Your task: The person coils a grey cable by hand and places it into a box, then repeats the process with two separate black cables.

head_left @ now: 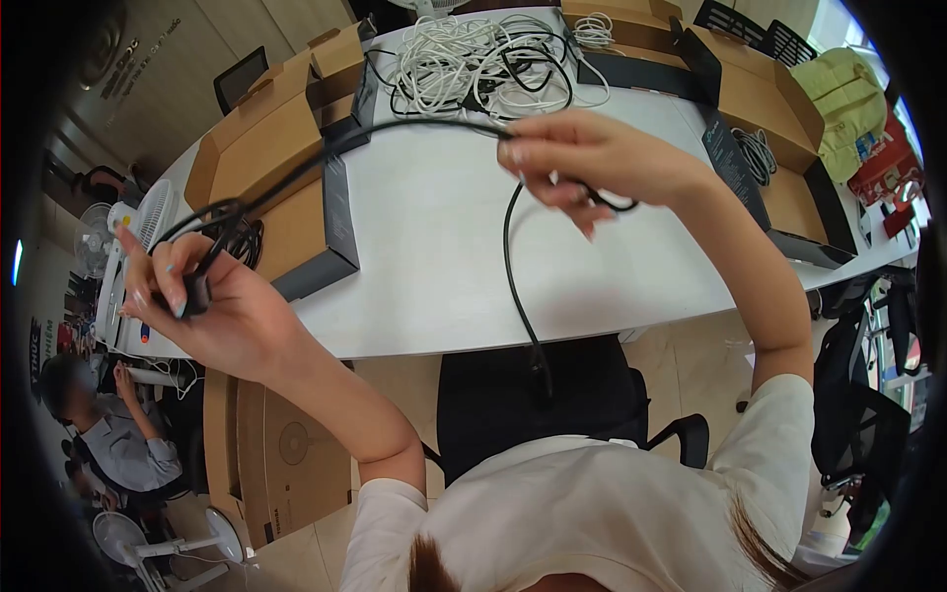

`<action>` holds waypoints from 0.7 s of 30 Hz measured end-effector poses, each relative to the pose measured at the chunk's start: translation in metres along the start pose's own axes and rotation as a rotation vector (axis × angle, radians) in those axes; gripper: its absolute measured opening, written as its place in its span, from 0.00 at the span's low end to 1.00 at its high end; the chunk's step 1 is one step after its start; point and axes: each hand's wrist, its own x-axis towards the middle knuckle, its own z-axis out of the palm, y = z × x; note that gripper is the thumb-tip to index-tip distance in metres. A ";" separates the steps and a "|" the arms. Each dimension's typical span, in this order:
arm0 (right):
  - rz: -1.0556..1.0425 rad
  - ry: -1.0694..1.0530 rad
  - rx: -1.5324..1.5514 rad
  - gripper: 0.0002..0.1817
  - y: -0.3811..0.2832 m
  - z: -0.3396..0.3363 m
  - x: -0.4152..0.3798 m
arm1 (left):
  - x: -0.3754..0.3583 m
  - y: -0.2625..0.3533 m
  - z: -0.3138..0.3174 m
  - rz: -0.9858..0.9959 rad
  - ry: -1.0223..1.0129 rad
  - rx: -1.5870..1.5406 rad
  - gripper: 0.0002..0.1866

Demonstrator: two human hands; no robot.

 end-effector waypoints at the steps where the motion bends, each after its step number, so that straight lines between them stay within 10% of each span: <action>1: 0.025 0.002 -0.097 0.11 -0.008 0.012 -0.011 | -0.001 -0.001 0.000 0.099 -0.009 0.153 0.30; 6: -0.201 0.336 -1.169 0.12 0.011 0.061 -0.046 | 0.002 -0.032 0.017 0.538 0.094 0.758 0.22; 14: -0.587 0.923 -1.449 0.13 0.003 0.049 -0.071 | -0.042 -0.051 0.002 -0.140 -0.655 1.189 0.20; 21: -0.926 0.916 -1.657 0.17 -0.010 0.017 -0.075 | -0.048 -0.050 0.018 -0.899 -0.637 0.821 0.17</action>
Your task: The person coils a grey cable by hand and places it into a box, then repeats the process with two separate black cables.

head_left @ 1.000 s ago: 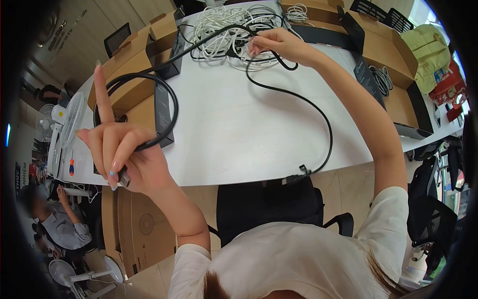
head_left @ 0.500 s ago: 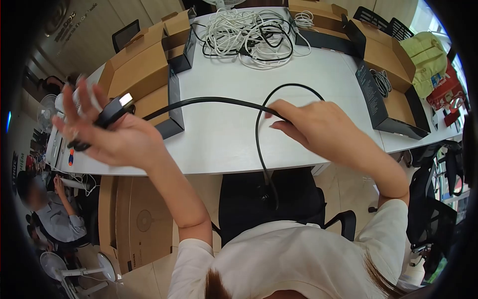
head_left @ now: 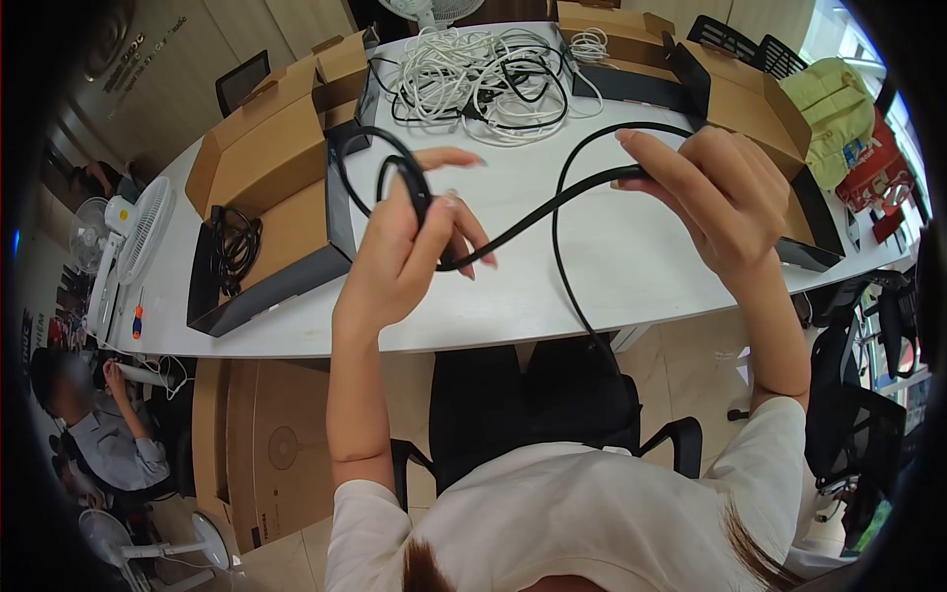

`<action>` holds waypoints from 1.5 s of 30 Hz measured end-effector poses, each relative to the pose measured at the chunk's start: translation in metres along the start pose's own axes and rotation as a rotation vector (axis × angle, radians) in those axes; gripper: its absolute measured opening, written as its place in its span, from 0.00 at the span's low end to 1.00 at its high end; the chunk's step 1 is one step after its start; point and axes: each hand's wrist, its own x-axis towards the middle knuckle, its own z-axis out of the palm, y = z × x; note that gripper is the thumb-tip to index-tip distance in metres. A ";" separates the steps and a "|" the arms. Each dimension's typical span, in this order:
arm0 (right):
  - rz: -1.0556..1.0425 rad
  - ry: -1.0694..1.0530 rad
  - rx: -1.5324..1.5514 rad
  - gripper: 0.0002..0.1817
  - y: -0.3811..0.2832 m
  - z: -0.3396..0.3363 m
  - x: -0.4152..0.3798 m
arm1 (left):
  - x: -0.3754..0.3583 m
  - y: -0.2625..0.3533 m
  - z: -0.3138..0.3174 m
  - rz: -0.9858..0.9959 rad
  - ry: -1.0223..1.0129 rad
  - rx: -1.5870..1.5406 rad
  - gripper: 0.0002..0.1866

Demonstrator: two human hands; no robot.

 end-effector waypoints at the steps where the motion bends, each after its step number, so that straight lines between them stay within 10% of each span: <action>1: -0.017 -0.012 0.015 0.18 0.002 -0.003 0.001 | 0.003 -0.011 -0.001 0.163 0.078 -0.023 0.19; 7: 0.020 0.024 0.090 0.20 0.016 -0.001 -0.012 | 0.015 -0.026 -0.031 0.357 0.491 -0.590 0.32; 9: 0.038 0.005 0.107 0.19 0.016 -0.002 -0.015 | 0.016 -0.033 -0.040 0.413 0.284 -0.893 0.33; 17: 0.090 0.049 0.129 0.18 0.019 0.002 -0.018 | 0.022 -0.026 0.007 0.216 0.252 -0.456 0.41; 23: 0.028 -0.012 0.184 0.17 0.022 0.009 -0.012 | 0.018 -0.037 0.035 -0.010 -0.360 -0.097 0.38; 27: 0.128 -0.007 0.219 0.18 0.028 0.023 -0.014 | 0.010 -0.021 0.047 -0.299 -0.708 -0.625 0.32; 33: 0.346 0.016 0.509 0.16 0.036 0.040 -0.010 | -0.009 -0.007 0.036 -0.395 -0.696 -1.089 0.16; 39: 0.856 -0.233 1.476 0.12 0.045 0.091 -0.036 | 0.004 0.004 0.005 0.825 -0.815 -1.775 0.07; 45: 0.852 -0.628 1.228 0.11 0.006 0.097 -0.074 | -0.018 0.037 -0.047 0.940 0.160 -1.673 0.04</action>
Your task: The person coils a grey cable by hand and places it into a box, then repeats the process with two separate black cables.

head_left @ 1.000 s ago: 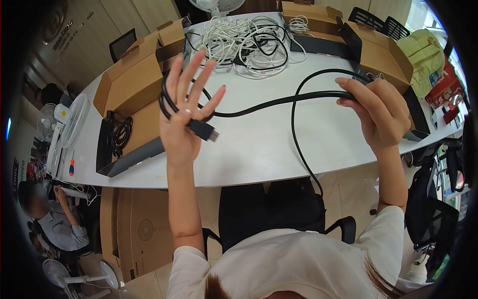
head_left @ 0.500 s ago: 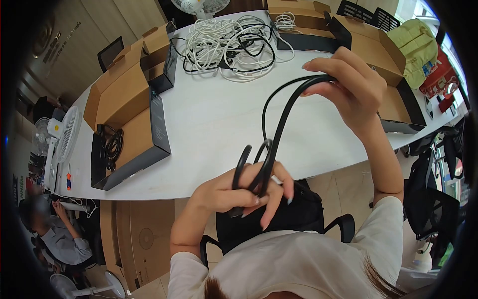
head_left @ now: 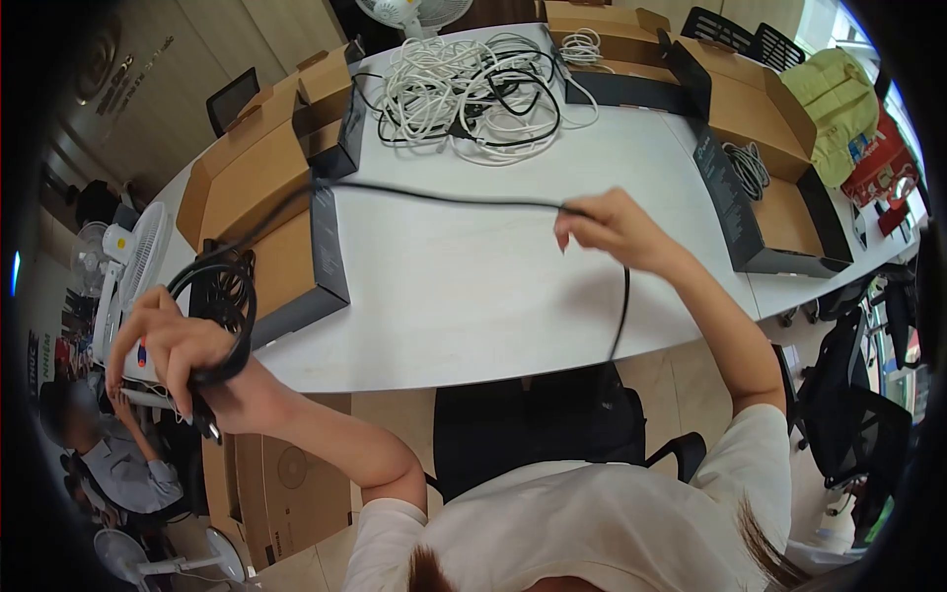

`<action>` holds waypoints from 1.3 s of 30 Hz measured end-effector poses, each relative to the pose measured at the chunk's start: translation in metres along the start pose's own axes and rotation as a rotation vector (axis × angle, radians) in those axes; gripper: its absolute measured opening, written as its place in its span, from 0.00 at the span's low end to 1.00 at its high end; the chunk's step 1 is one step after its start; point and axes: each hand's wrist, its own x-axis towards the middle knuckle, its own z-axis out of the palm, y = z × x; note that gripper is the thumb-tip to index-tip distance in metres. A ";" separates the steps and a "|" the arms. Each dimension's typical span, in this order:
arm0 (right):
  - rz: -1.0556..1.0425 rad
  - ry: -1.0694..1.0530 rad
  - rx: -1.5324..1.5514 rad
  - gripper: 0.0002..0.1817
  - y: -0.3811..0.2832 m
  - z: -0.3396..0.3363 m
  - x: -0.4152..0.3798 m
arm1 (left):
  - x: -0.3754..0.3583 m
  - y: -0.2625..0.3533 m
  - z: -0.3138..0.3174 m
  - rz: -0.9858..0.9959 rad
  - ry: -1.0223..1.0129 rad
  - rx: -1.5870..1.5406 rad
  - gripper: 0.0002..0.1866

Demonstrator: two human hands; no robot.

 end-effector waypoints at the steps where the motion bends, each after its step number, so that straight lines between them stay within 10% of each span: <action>1: -0.003 -0.087 -0.106 0.09 0.006 0.007 -0.006 | 0.001 0.001 0.000 0.062 0.015 0.131 0.06; 7: -0.336 -0.006 -0.679 0.13 -0.017 0.042 -0.044 | -0.002 0.025 -0.047 0.549 -0.019 1.845 0.34; 19: -0.529 0.319 -0.935 0.15 -0.027 0.007 -0.050 | -0.055 -0.005 -0.085 -0.936 -0.258 1.981 0.11; 23: -0.590 0.349 -1.014 0.16 -0.036 -0.005 -0.050 | -0.060 -0.012 -0.074 -1.392 0.037 1.579 0.08; 26: -0.691 0.371 -1.058 0.16 -0.043 -0.012 -0.046 | -0.049 -0.021 -0.060 -1.701 -0.264 1.441 0.17; 30: -0.823 0.429 -1.050 0.15 -0.046 -0.009 -0.034 | -0.065 -0.025 -0.062 -1.958 -0.152 0.694 0.13; 33: -0.769 0.418 -1.001 0.14 -0.032 0.002 -0.027 | -0.075 -0.011 -0.071 -1.725 -0.057 -0.139 0.17; 35: -0.664 0.401 -0.909 0.13 -0.026 0.013 -0.023 | -0.073 -0.023 -0.061 -1.132 -0.081 -0.119 0.17; 39: -0.249 0.201 -0.825 0.10 -0.028 0.040 -0.040 | -0.034 -0.037 -0.077 -0.558 -0.401 -0.499 0.14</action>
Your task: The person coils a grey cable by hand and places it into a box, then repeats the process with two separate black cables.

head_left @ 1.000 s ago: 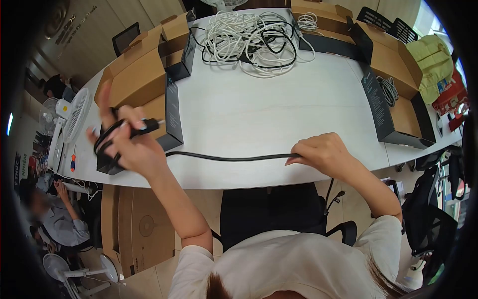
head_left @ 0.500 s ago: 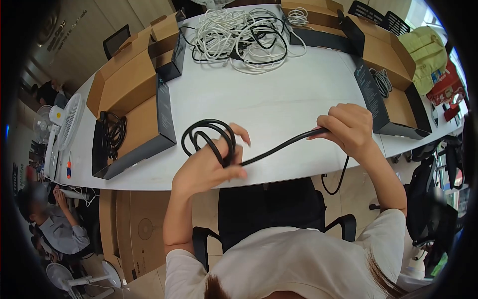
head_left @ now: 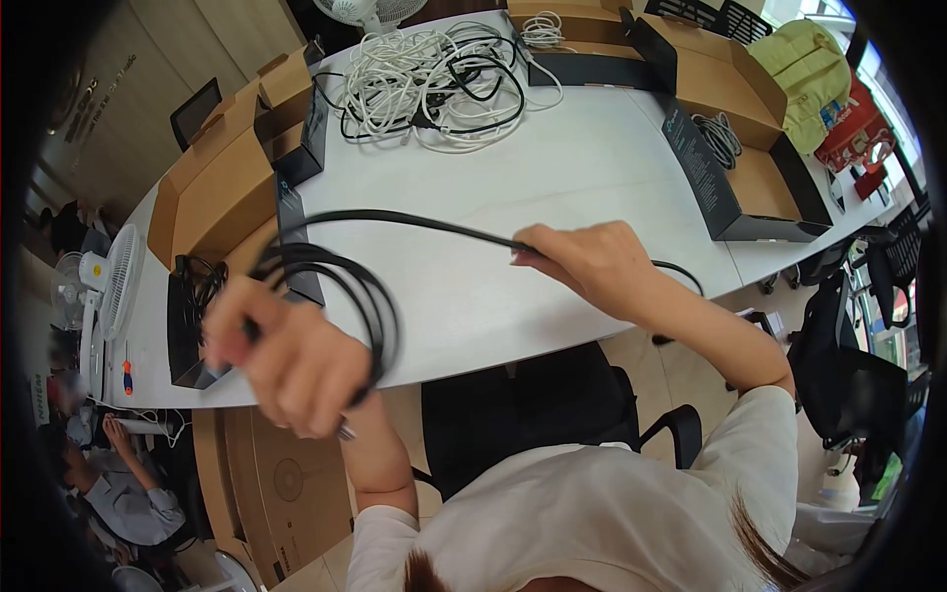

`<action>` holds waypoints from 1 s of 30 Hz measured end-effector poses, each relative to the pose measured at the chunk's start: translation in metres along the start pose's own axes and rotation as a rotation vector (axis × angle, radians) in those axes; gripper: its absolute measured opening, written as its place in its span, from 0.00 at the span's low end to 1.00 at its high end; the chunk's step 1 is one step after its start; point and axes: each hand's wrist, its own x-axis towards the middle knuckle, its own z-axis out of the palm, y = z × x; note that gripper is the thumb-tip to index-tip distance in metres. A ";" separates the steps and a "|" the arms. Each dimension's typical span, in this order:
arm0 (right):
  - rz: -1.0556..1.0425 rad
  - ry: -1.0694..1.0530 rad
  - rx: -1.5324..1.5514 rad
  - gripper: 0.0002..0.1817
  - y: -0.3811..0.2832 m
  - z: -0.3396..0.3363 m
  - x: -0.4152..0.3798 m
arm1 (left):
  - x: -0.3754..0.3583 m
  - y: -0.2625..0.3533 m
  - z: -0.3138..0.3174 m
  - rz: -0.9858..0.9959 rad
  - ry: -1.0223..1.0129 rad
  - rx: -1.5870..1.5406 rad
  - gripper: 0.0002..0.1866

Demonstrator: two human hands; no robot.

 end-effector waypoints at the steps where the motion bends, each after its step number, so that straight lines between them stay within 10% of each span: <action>1: 0.039 -0.076 -0.021 0.10 -0.001 0.001 -0.006 | 0.003 0.012 0.012 0.098 0.137 0.174 0.13; 5: 0.039 -0.101 0.230 0.09 0.008 0.005 -0.040 | 0.018 0.013 0.053 0.626 0.651 0.848 0.13; 9: -0.139 -0.142 0.108 0.10 -0.005 0.006 -0.065 | -0.007 0.001 0.017 0.507 0.782 2.257 0.17; 11: -0.230 -0.125 0.028 0.10 -0.008 0.007 -0.070 | -0.012 -0.012 0.004 0.059 0.714 2.325 0.18; 18: -0.461 0.275 -0.318 0.09 0.016 -0.020 -0.057 | -0.029 -0.035 0.026 -1.732 0.828 1.747 0.20; 23: -0.611 0.412 -0.339 0.07 0.017 -0.029 -0.032 | -0.025 -0.050 0.027 -2.004 0.606 0.706 0.16; 30: -0.336 0.260 -0.177 0.09 0.025 0.003 -0.031 | -0.049 -0.018 0.040 -0.782 0.482 0.110 0.14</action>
